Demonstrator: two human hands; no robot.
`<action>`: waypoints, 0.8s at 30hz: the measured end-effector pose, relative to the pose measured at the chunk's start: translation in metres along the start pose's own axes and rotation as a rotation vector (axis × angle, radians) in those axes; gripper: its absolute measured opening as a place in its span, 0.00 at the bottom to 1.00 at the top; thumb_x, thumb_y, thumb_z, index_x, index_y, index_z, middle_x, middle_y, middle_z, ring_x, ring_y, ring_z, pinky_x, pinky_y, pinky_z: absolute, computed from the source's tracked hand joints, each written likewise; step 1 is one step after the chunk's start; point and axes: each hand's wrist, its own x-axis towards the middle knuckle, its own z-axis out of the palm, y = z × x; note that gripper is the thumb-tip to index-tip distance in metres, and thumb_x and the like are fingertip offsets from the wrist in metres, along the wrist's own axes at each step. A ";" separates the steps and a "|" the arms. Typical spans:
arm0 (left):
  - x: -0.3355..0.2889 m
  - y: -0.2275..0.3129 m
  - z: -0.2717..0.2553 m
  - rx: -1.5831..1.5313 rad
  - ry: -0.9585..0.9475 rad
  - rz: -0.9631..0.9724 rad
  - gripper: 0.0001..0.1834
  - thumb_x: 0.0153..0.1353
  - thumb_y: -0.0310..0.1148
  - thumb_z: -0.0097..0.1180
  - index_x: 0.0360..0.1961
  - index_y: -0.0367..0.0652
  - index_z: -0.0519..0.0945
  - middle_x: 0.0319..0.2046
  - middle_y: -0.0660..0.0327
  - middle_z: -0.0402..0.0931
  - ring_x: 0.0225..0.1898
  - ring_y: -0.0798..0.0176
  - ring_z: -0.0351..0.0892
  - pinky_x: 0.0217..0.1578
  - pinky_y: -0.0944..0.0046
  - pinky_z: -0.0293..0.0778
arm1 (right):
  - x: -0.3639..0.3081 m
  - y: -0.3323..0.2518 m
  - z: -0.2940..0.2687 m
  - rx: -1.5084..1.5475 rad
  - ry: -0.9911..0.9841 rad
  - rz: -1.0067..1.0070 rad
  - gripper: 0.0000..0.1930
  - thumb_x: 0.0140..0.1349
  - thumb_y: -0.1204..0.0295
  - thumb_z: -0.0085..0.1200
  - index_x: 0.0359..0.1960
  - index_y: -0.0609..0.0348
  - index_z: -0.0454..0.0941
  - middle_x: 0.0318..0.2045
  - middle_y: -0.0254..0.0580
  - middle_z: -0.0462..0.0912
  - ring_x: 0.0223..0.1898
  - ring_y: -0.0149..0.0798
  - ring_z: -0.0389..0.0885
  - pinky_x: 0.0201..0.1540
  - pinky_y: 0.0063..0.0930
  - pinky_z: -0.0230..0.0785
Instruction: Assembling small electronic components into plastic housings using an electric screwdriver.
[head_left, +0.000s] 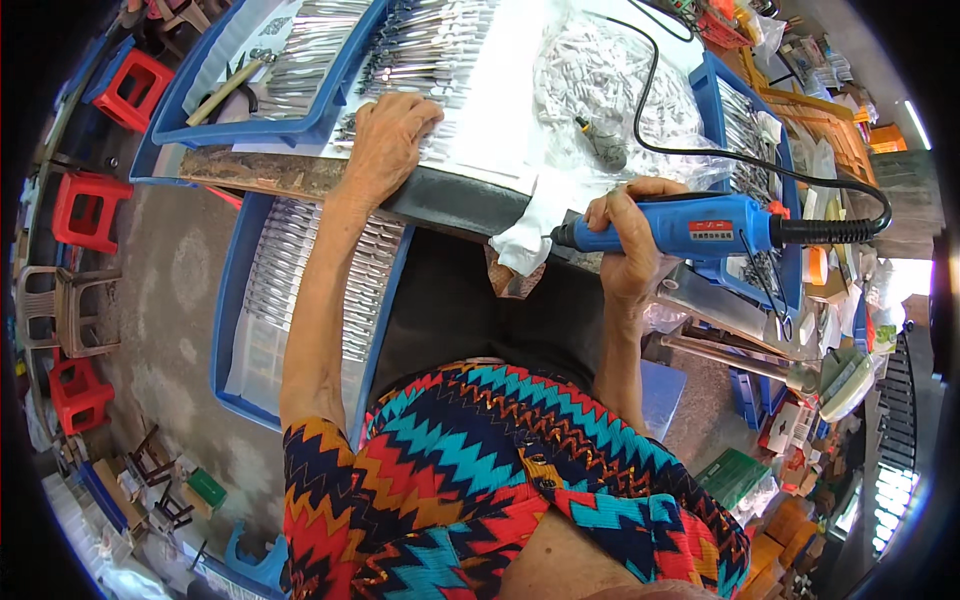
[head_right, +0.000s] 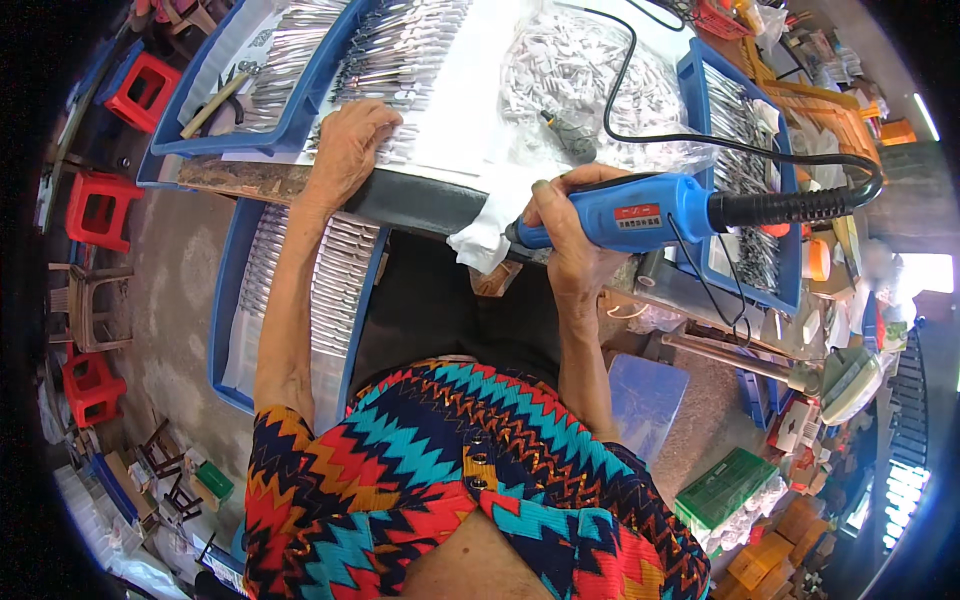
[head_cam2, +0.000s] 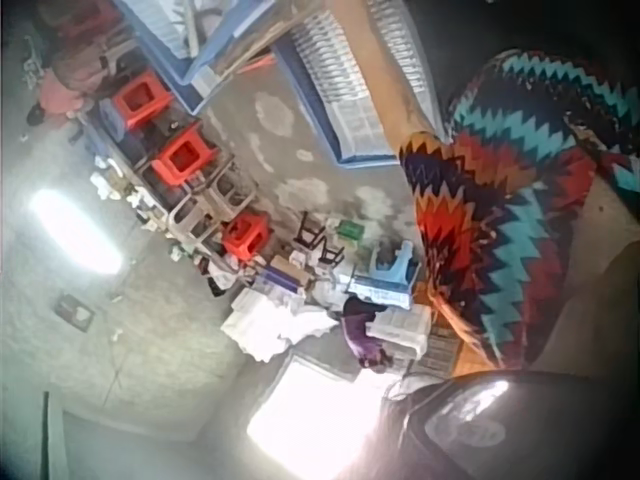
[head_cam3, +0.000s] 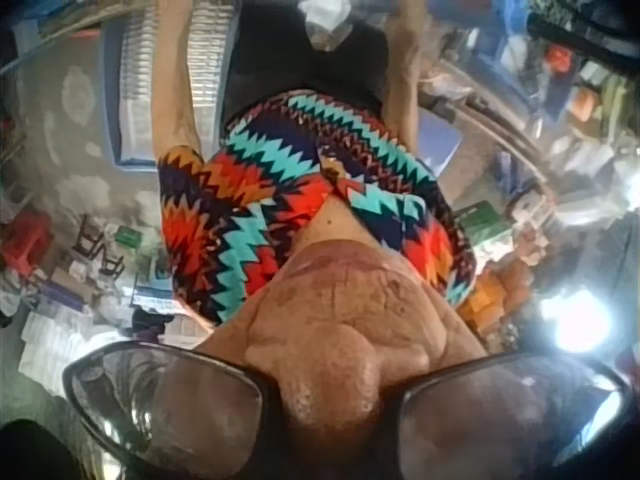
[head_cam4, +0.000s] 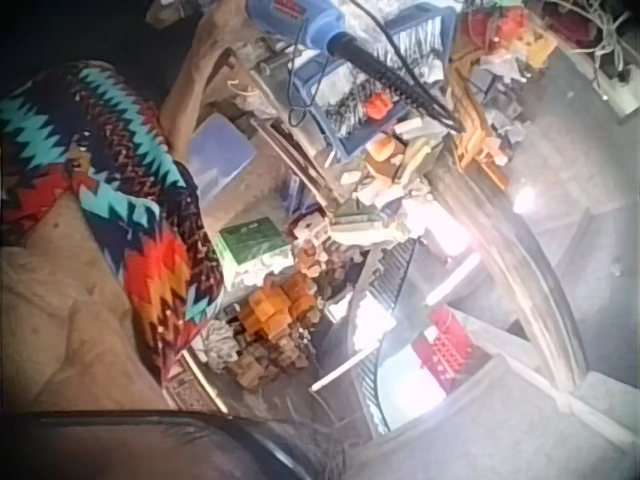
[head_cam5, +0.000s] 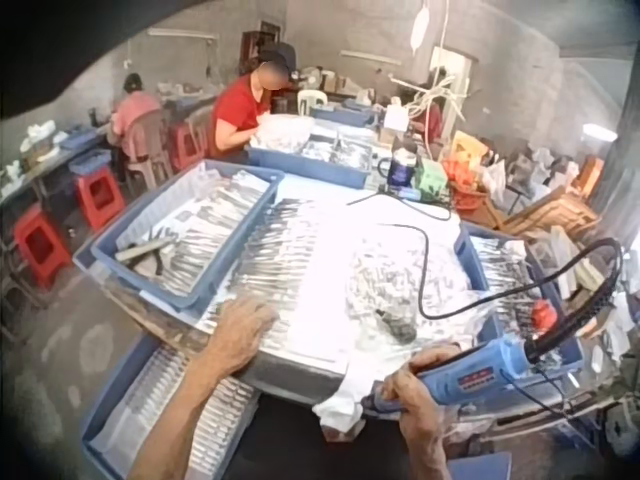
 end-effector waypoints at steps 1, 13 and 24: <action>0.000 0.000 -0.001 0.015 0.000 -0.010 0.08 0.51 0.23 0.55 0.34 0.40 0.76 0.33 0.57 0.77 0.38 0.52 0.75 0.38 0.58 0.69 | -0.001 0.000 0.001 0.001 0.008 0.014 0.08 0.53 0.82 0.50 0.35 0.66 0.66 0.21 0.41 0.70 0.19 0.34 0.71 0.27 0.30 0.67; 0.056 -0.028 0.008 -0.103 0.128 -0.071 0.08 0.56 0.23 0.51 0.39 0.39 0.76 0.35 0.53 0.77 0.37 0.50 0.74 0.40 0.60 0.69 | 0.000 -0.002 0.001 -0.032 0.027 0.028 0.09 0.51 0.83 0.49 0.34 0.66 0.65 0.23 0.41 0.69 0.18 0.33 0.70 0.26 0.29 0.67; 0.090 -0.047 0.033 0.092 0.042 0.006 0.09 0.51 0.24 0.55 0.34 0.47 0.78 0.33 0.60 0.72 0.39 0.54 0.70 0.39 0.56 0.68 | -0.002 0.000 0.001 -0.027 0.027 0.014 0.09 0.52 0.83 0.48 0.36 0.65 0.65 0.23 0.42 0.70 0.18 0.33 0.71 0.27 0.29 0.68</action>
